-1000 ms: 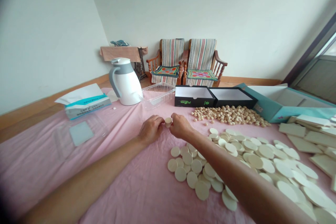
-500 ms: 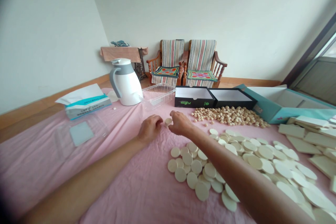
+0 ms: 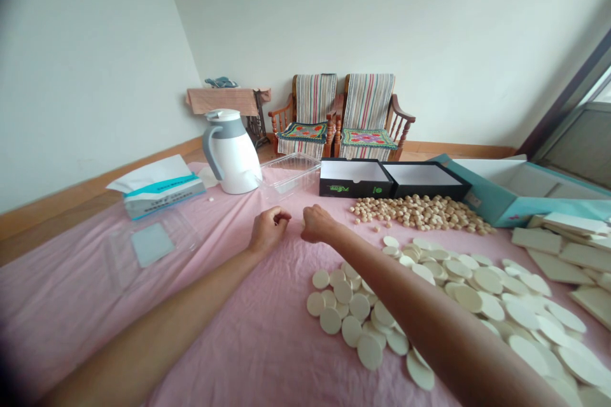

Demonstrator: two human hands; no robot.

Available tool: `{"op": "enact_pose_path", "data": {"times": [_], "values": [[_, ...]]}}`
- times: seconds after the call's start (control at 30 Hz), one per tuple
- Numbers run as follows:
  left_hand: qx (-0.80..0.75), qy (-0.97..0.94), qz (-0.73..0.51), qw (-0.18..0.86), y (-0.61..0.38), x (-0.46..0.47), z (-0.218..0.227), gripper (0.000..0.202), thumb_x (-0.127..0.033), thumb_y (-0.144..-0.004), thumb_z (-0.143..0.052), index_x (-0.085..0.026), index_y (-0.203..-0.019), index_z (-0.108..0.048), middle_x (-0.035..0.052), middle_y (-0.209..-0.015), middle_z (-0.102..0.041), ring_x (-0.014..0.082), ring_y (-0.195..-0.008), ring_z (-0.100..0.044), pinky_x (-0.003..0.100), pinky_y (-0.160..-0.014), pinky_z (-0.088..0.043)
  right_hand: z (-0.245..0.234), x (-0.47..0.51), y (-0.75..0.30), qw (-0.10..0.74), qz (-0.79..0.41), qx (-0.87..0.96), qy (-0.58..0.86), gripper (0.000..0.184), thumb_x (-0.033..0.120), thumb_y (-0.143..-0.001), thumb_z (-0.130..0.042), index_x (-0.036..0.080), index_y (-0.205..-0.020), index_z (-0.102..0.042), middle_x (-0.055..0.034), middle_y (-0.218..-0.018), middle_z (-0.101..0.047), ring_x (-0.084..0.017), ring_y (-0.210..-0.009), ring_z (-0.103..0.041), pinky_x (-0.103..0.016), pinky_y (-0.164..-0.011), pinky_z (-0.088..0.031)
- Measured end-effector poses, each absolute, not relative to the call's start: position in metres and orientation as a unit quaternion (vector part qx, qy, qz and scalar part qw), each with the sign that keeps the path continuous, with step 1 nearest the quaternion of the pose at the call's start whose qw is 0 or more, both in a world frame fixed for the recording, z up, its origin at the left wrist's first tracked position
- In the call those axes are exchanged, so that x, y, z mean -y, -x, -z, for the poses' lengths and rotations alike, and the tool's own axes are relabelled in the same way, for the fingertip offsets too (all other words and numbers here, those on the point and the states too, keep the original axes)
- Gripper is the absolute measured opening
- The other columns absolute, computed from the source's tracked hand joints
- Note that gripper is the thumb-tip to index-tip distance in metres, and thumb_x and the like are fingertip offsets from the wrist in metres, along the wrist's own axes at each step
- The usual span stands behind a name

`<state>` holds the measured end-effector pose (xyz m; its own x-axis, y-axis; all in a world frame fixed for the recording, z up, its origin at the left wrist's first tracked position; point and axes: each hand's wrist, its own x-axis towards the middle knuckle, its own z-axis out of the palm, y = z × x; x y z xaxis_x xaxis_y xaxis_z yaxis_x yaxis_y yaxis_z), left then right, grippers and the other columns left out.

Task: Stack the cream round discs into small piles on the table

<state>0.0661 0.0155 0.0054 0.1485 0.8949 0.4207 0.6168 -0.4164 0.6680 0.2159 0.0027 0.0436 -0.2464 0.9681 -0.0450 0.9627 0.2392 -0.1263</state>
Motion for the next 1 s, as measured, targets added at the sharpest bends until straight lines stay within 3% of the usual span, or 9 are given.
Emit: {"op": "enact_pose_path", "data": {"times": [0.2,0.4,0.9,1.0], "values": [[-0.507,-0.733,-0.416,0.181,-0.066,-0.017,-0.004,0.02,-0.007,-0.071,-0.048,-0.018,-0.075,-0.065,0.0005,-0.078,-0.07,0.0132,-0.073,-0.064,0.024,-0.07,-0.049,-0.055,-0.008,-0.214,0.019,-0.065,0.799,0.597,0.04,0.025,-0.063,-0.065,0.009,-0.099,-0.06,-0.0171,-0.099,-0.063,-0.024,-0.093,-0.059,-0.026,-0.07,-0.043],[-0.514,-0.727,-0.419,0.179,-0.066,-0.016,-0.006,0.021,-0.005,-0.071,-0.048,-0.017,-0.073,-0.065,0.0008,-0.076,-0.07,0.0131,-0.072,-0.063,0.024,-0.07,-0.049,-0.06,-0.033,-0.213,0.023,-0.054,0.805,0.59,0.026,0.02,-0.066,-0.06,0.008,-0.088,-0.064,-0.0165,-0.089,-0.067,-0.023,-0.087,-0.062,-0.024,-0.065,-0.043],[-0.516,-0.732,-0.405,0.181,-0.066,-0.016,-0.005,0.022,-0.005,-0.07,-0.047,-0.018,-0.074,-0.065,0.0004,-0.077,-0.07,0.013,-0.072,-0.064,0.024,-0.069,-0.049,-0.054,-0.047,-0.205,-0.01,-0.078,0.812,0.578,0.023,0.017,-0.065,-0.06,0.009,-0.085,-0.066,-0.0159,-0.085,-0.068,-0.023,-0.082,-0.064,-0.024,-0.062,-0.044],[-0.515,-0.736,-0.402,0.178,-0.066,-0.017,-0.004,0.022,-0.005,-0.07,-0.047,-0.018,-0.074,-0.065,0.0003,-0.077,-0.07,0.0127,-0.072,-0.063,0.023,-0.068,-0.048,-0.056,-0.045,-0.209,0.007,-0.079,0.815,0.575,0.031,0.018,-0.065,-0.063,0.009,-0.094,-0.064,-0.0162,-0.093,-0.067,-0.024,-0.089,-0.062,-0.025,-0.067,-0.044]]}}
